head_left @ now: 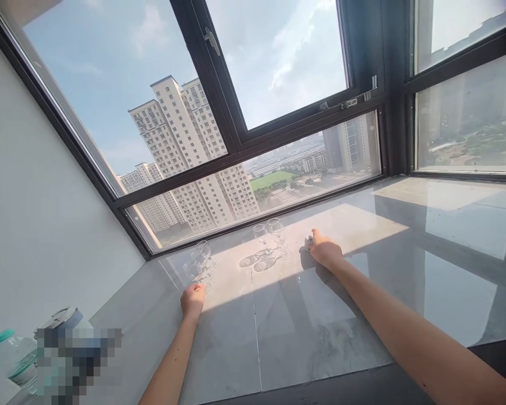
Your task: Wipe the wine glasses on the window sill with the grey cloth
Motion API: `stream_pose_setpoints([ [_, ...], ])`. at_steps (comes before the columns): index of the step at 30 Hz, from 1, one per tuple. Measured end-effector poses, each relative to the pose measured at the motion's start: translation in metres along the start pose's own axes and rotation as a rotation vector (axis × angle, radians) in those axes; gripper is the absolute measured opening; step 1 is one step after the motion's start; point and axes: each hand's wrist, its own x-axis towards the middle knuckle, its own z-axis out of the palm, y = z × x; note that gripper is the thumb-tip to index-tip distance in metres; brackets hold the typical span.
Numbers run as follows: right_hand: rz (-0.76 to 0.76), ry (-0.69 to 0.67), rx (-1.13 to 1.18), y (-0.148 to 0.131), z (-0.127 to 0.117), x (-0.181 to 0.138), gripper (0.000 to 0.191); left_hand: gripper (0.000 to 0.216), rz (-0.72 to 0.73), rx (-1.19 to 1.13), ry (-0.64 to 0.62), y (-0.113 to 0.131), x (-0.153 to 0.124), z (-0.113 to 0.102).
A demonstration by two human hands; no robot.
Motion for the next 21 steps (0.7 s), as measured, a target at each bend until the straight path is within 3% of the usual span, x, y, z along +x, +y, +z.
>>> stream_pose_setpoints([
  [5, 0.004, 0.002, 0.033, 0.0, 0.001, 0.002, 0.059, 0.019, -0.055, -0.097, 0.154, 0.014, -0.018, -0.011],
  [8, -0.012, 0.005, 0.069, -0.002, 0.001, 0.001, 0.065, 0.028, 0.055, -0.095, 0.156, 0.039, -0.04, -0.005],
  [13, -0.014, 0.033, 0.112, -0.003, 0.002, 0.0, 0.073, 0.022, 0.369, -0.199, -0.099, 0.103, -0.066, 0.044],
  [16, -0.029, 0.053, 0.179, -0.002, 0.004, 0.001, 0.073, 0.014, 0.273, -0.238, -0.237, 0.142, -0.06, 0.082],
  [19, -0.059, 0.074, 0.272, -0.001, 0.004, 0.002, 0.07, 0.039, 0.14, -0.156, -0.293, 0.172, -0.043, 0.11],
  [21, -0.057, 0.106, 0.291, -0.002, 0.002, 0.002, 0.069, 0.05, 0.141, -0.119, -0.307, 0.185, -0.03, 0.121],
])
